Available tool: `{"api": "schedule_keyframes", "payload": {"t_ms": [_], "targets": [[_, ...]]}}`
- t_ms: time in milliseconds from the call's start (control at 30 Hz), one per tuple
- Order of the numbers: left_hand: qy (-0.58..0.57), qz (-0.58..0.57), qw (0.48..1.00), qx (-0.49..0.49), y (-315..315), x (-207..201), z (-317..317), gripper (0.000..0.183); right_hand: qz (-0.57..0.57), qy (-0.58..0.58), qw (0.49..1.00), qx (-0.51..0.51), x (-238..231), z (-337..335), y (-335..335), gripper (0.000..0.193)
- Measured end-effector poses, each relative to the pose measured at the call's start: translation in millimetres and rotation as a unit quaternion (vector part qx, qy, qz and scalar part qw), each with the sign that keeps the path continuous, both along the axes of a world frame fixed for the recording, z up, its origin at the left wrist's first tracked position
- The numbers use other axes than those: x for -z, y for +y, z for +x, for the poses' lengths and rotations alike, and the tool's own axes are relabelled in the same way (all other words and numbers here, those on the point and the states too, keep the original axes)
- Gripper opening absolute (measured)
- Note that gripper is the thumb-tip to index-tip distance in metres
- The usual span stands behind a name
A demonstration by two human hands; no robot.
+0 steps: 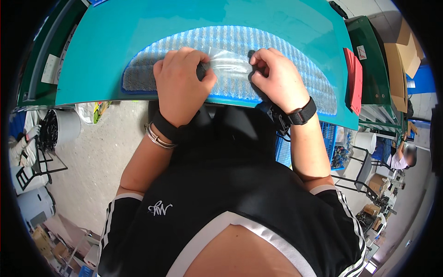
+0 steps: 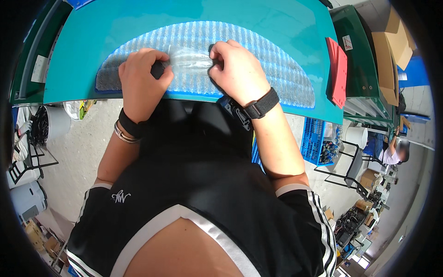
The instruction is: Attaching adhesive strips to microfiber mop pads on a workbench.
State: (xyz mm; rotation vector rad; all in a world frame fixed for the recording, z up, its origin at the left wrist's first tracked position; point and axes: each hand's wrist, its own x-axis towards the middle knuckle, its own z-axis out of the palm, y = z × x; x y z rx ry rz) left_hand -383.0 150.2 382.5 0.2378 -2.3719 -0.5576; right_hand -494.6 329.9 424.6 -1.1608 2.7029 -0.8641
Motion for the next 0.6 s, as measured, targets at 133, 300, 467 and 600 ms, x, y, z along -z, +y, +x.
{"api": "schedule_keyframes", "payload": {"t_ms": [133,300,467,600], "targets": [[0.005,0.000,1.000,0.001,-0.2,2.3,-1.1,0.019,-0.039,0.003,0.999,0.007,10.5,0.0,1.8,0.016],[0.001,-0.001,1.000,-0.002,2.2,0.4,-0.8,0.017,-0.057,-0.029,0.998,0.013,11.2,0.2,5.7,0.016],[0.018,0.017,1.000,0.005,0.7,-1.4,0.2,0.015,-0.058,-0.020,0.998,0.011,8.9,2.7,4.9,0.017],[0.031,0.047,0.998,0.007,-4.3,-11.5,3.5,0.015,-0.050,-0.040,0.998,-0.004,-5.9,4.5,-1.1,0.017]]}}
